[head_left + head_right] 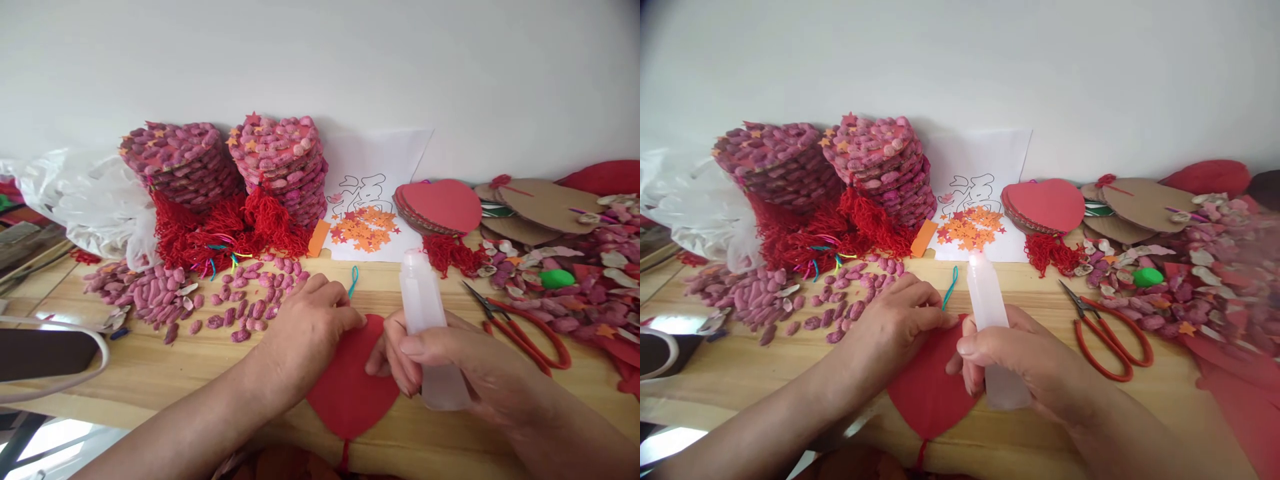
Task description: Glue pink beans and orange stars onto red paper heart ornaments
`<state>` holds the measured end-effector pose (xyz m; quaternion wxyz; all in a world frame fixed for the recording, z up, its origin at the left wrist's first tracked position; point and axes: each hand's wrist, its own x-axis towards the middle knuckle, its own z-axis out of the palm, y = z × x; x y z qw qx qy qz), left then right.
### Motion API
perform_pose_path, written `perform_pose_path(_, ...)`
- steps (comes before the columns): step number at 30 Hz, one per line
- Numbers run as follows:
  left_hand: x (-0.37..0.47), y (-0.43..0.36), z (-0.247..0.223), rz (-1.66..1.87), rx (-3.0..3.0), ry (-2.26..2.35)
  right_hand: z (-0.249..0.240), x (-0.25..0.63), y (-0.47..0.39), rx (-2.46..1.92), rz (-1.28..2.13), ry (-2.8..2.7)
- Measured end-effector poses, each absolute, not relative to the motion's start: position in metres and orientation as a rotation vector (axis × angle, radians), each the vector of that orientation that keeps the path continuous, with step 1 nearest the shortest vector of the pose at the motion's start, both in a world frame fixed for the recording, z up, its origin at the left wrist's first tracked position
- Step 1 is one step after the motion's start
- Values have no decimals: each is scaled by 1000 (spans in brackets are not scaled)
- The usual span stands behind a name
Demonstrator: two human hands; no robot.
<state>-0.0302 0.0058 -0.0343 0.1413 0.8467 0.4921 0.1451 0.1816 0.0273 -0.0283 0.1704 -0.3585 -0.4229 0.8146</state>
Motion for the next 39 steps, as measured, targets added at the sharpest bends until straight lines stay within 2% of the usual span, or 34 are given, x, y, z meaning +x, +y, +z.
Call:
perform_pose_path(30, -28, 6, -41, 416, 2491, 1477, -12, 173, 20, -1124, 2172, -1422)
perform_pose_path(39, -27, 7, -39, 350, 2494, 1479, -22, 171, 16, -1208, 2087, -1500)
